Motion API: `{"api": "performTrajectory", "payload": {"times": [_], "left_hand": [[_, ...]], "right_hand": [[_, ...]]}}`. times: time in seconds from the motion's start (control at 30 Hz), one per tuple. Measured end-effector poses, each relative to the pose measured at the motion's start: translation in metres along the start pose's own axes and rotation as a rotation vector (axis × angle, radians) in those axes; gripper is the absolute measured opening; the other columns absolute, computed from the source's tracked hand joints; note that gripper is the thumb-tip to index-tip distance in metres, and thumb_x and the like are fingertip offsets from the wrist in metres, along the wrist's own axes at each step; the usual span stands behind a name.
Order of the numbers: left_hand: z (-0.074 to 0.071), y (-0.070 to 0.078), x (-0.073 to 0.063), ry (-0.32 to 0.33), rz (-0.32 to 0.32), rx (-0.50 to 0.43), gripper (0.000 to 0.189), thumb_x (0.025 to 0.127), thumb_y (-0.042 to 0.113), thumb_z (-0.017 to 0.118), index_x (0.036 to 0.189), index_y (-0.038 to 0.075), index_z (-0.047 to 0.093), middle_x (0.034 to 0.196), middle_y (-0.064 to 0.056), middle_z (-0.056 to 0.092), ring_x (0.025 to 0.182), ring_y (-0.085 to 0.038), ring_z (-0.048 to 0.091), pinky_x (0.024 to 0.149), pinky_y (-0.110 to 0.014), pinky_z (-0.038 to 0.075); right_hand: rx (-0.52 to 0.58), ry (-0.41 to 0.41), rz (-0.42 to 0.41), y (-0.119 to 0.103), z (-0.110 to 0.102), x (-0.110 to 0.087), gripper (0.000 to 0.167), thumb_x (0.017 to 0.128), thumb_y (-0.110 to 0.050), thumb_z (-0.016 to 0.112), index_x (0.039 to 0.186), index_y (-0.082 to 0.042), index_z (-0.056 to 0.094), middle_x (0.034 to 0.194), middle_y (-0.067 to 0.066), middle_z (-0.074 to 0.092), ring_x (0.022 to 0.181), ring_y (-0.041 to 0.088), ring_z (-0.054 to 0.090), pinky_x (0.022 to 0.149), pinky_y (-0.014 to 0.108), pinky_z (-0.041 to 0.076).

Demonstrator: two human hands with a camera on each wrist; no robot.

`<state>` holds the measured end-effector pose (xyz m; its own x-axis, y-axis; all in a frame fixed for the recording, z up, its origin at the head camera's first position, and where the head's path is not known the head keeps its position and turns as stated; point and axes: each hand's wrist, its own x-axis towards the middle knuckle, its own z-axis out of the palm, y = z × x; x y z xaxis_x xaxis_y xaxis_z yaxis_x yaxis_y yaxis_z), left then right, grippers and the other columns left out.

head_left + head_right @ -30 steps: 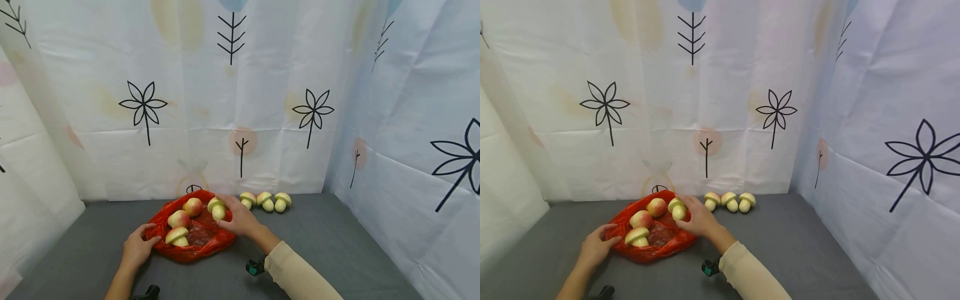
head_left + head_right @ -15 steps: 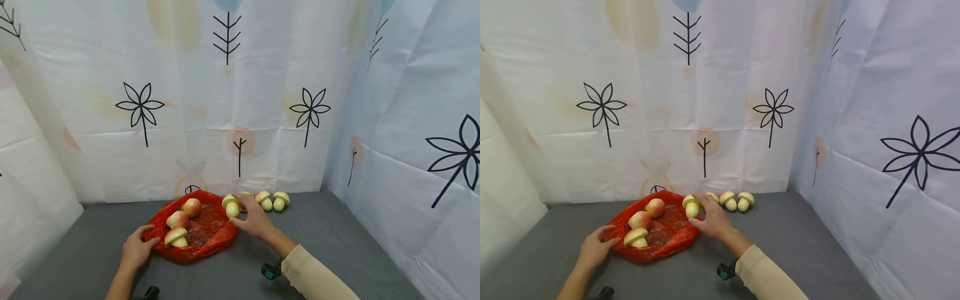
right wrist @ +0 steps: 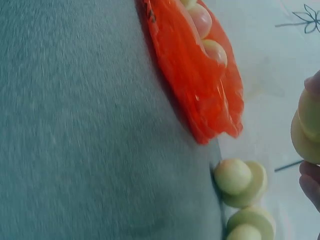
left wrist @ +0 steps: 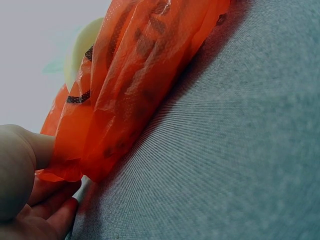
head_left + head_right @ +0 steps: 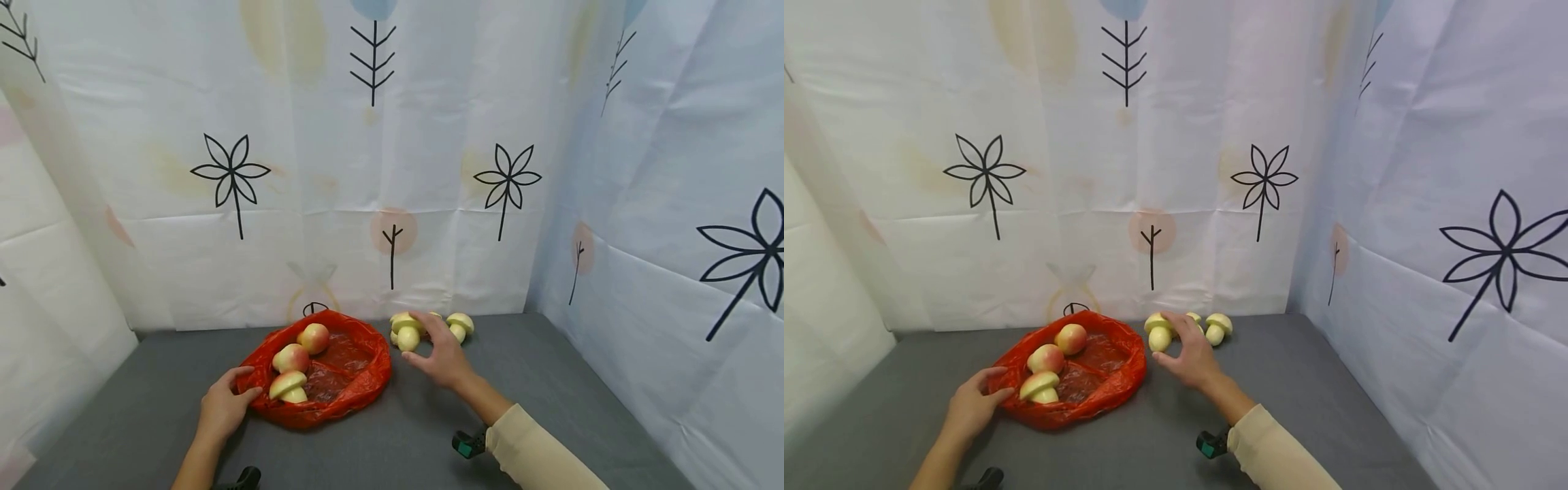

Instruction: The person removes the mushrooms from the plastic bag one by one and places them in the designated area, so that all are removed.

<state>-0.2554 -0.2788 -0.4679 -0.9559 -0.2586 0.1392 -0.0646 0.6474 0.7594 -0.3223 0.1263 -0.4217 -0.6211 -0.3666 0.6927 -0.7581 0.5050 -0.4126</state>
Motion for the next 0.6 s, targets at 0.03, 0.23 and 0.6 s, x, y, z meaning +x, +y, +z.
{"api": "performTrajectory", "payload": {"times": [0.03, 0.23, 0.6], "left_hand": [[0.0, 0.0, 0.0, 0.004, 0.004, 0.0, 0.05, 0.088, 0.021, 0.071, 0.131, 0.001, 0.053, 0.13, -0.033, 0.052, 0.115, -0.048, 0.048, 0.091, -0.062, 0.037], [0.0, 0.0, -0.001, 0.012, 0.013, -0.001, 0.049, 0.088, 0.02, 0.071, 0.13, 0.001, 0.054, 0.129, -0.033, 0.053, 0.115, -0.049, 0.047, 0.091, -0.063, 0.036], [0.0, 0.0, -0.001, 0.02, 0.024, -0.006, 0.048, 0.087, 0.018, 0.071, 0.129, 0.0, 0.055, 0.125, -0.032, 0.055, 0.112, -0.047, 0.05, 0.09, -0.061, 0.038]], "right_hand": [[-0.017, 0.006, 0.005, 0.002, -0.002, -0.001, 0.071, 0.077, -0.02, 0.082, 0.14, -0.01, 0.05, 0.132, 0.01, 0.053, 0.109, 0.023, 0.054, 0.082, 0.039, 0.053], [-0.08, 0.026, 0.024, 0.014, -0.012, -0.005, 0.073, 0.076, -0.019, 0.084, 0.139, -0.011, 0.05, 0.13, 0.011, 0.053, 0.105, 0.024, 0.056, 0.079, 0.04, 0.053], [-0.202, 0.061, 0.026, 0.026, -0.027, -0.01, 0.077, 0.073, -0.02, 0.086, 0.141, -0.015, 0.049, 0.132, 0.015, 0.049, 0.114, 0.035, 0.054, 0.082, 0.054, 0.049]]}}
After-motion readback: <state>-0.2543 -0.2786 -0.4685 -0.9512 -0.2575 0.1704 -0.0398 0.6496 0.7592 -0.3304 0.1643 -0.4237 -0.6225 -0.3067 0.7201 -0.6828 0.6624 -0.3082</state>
